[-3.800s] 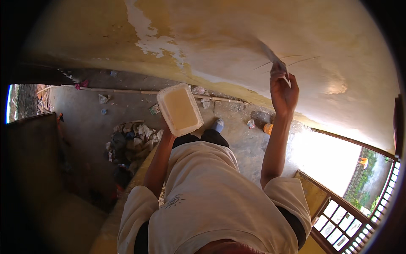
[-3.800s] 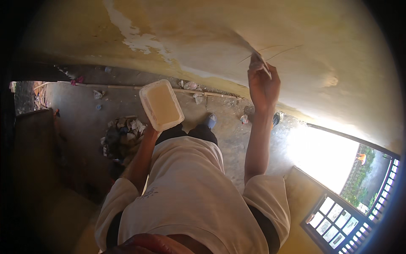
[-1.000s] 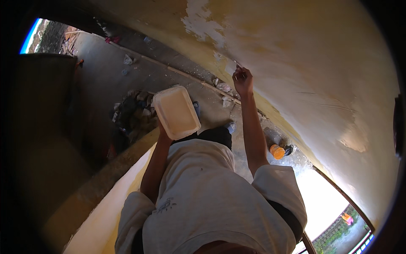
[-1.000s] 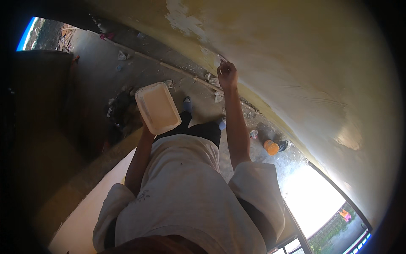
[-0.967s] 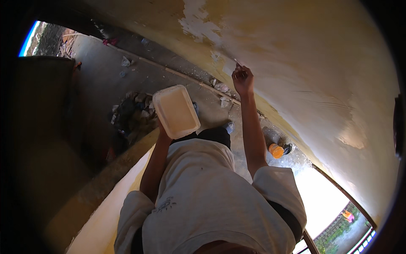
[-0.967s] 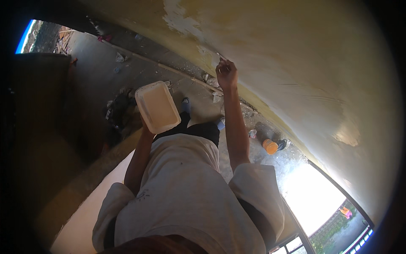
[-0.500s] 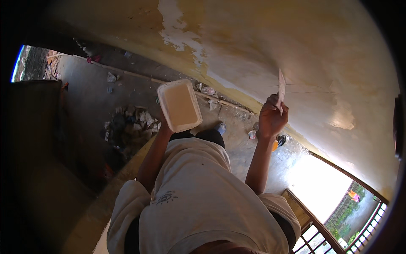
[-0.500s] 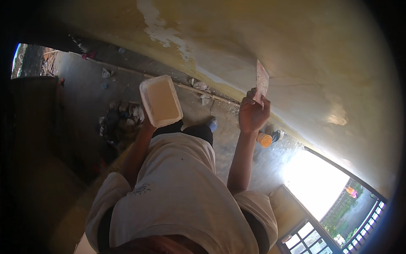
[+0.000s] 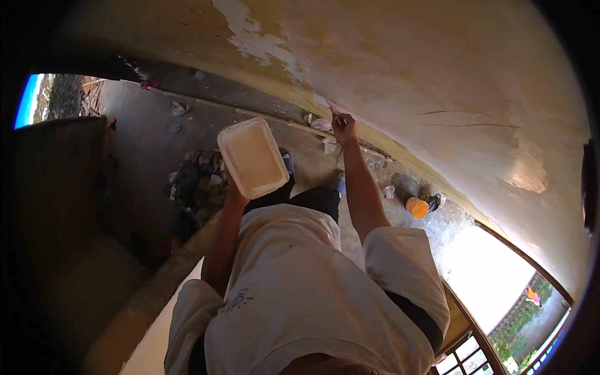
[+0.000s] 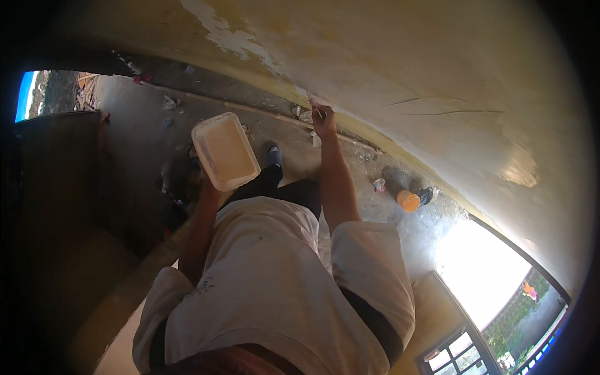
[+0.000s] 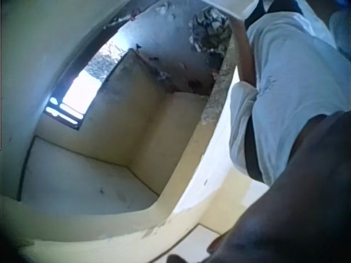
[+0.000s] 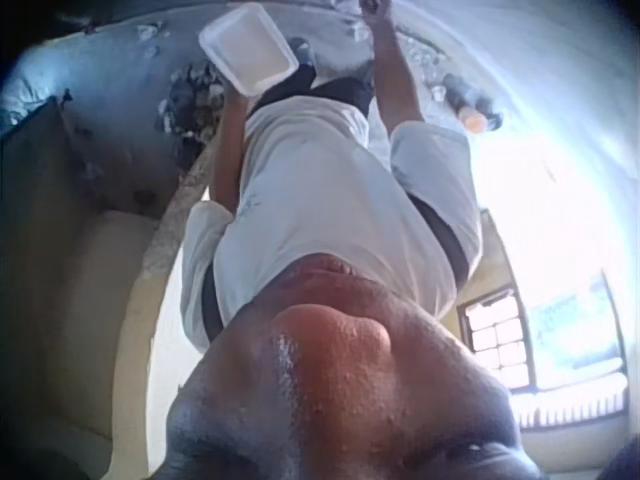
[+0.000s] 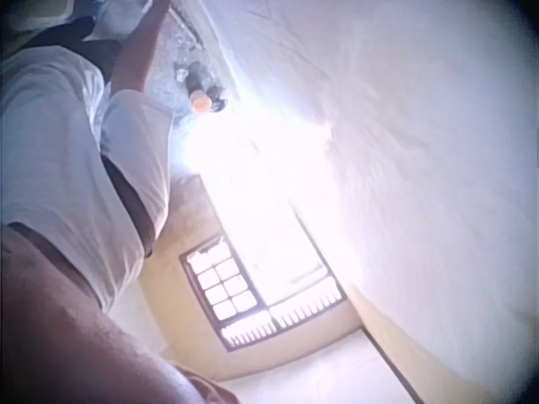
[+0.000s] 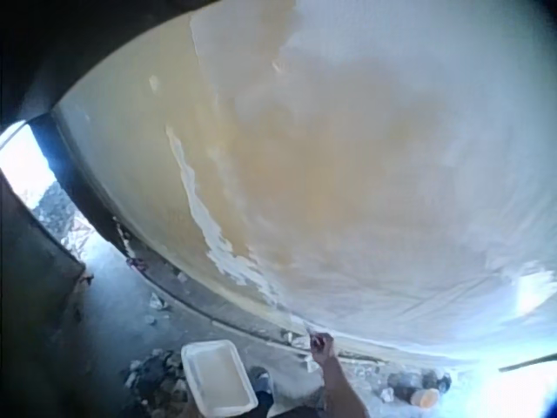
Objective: The person applies white plaster from a plastic container onto a damaged wall using a spatula.
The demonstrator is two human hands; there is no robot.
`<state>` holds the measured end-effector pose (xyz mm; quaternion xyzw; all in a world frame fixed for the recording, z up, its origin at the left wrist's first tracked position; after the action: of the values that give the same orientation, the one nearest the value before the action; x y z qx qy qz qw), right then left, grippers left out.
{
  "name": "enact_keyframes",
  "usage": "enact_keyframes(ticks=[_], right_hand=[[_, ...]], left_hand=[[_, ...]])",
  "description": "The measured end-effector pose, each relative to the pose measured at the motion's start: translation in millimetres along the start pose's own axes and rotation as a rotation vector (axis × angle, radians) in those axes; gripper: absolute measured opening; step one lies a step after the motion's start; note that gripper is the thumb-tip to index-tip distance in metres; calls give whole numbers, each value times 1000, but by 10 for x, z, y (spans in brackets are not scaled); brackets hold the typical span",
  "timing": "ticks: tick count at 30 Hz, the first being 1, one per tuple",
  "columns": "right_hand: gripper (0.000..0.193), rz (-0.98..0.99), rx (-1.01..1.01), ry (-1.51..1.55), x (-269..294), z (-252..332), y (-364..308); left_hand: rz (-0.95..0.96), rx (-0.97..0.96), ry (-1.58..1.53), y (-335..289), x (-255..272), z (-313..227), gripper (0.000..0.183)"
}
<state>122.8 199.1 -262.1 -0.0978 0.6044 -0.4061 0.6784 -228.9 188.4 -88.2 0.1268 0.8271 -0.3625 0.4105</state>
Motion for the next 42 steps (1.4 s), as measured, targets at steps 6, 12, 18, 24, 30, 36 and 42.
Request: enact_keyframes(ticks=[6,12,18,24,30,36,42], right_hand=[[18,208,-36,232,-709,503,-579],[29,458,-65,468,-2182,1545,-2471],[44,617,-1,633,-2249,2212,-3603],[25,326,33,128,-1243,1700,-2981],[17,107,-207,-130,-383,310,-1243],[16,-61,-211,-273,356,-303,-43],[14,-50,-128,-110,128,-317,127]], left_hand=[[41,-41,-10,-80,-261,208,76],[92,-53,-47,-207,-522,623,77],[121,-59,-64,-239,-643,869,78],[68,-93,-67,-380,-441,846,79],[-22,-179,-57,-657,-61,552,80],[-95,-231,-11,-766,347,133,81],[-140,-269,5,-830,614,-78,81]])
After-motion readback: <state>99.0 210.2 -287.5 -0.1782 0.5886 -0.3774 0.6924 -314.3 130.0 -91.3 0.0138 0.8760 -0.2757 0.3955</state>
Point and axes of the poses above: each hand's wrist, its own y-axis towards the middle knuckle, its own x-axis out of the back of the hand, z = x × y, the point moved 10 cm from there along y, towards the middle knuckle, and after that the axes turned 1 degree about x, right-handed, at the moved point
